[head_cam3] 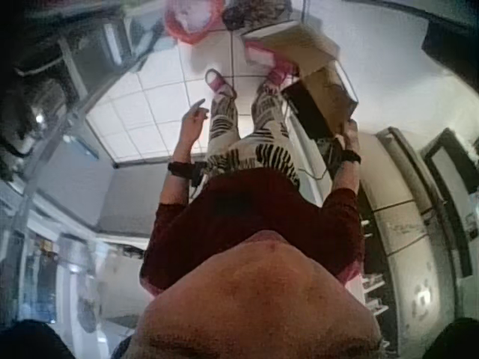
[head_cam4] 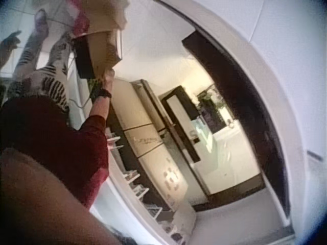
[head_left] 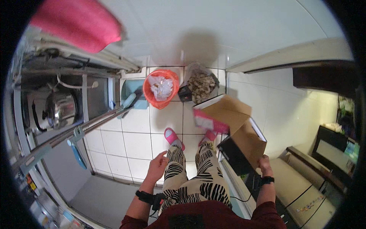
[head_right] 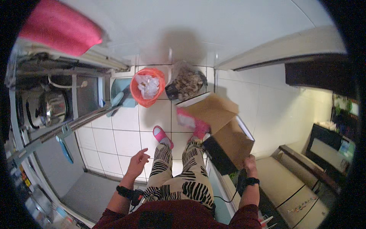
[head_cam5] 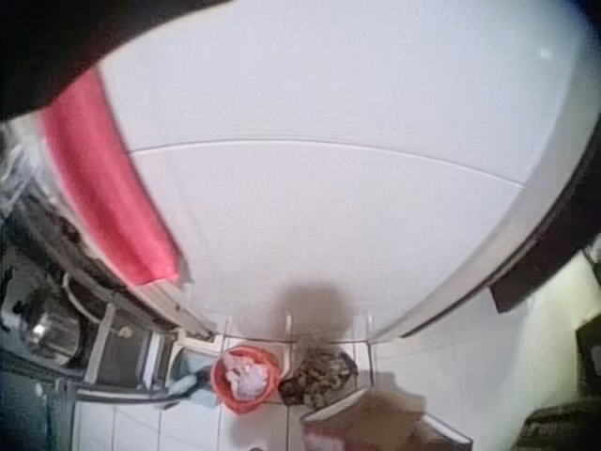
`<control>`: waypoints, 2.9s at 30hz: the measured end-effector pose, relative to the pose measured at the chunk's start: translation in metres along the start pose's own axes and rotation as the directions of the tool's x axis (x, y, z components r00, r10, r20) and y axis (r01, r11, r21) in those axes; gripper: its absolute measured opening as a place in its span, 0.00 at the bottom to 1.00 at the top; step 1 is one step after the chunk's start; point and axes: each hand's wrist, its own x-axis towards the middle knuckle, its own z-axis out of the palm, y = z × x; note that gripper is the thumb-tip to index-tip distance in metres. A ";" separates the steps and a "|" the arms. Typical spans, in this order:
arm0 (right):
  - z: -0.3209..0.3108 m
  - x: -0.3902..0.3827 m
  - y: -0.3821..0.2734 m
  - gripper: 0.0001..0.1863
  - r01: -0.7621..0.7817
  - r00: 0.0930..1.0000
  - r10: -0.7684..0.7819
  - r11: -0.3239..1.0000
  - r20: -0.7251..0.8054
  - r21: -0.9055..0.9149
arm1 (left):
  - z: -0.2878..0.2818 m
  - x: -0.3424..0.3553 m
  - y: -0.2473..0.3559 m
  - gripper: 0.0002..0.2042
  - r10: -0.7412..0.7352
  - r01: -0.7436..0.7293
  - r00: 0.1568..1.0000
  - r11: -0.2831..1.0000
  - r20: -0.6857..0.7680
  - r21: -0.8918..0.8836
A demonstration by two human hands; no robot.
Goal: The person carries a cardboard box and a plastic bag of garlic into the kitchen, then sits on the floor and peels garlic cloves by hand, placing the peeled cloves into the box and discarding the skins into a nearby bin.
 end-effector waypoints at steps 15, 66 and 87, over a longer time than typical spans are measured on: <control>0.135 0.278 0.043 0.08 0.456 0.706 -0.540 0.841 -0.458 -0.290 | 0.148 0.126 -0.001 0.16 0.188 -0.345 0.905 0.849 0.382 0.399; 0.331 0.266 -0.170 0.34 0.889 0.431 -0.003 0.175 0.902 -0.424 | 0.135 0.313 -0.105 0.10 0.410 -0.108 0.911 0.107 0.055 0.988; 0.350 0.315 -0.118 0.13 0.764 0.507 -0.376 -0.220 0.775 -0.606 | 0.145 0.287 -0.100 0.21 0.477 -0.274 0.858 0.113 0.190 0.955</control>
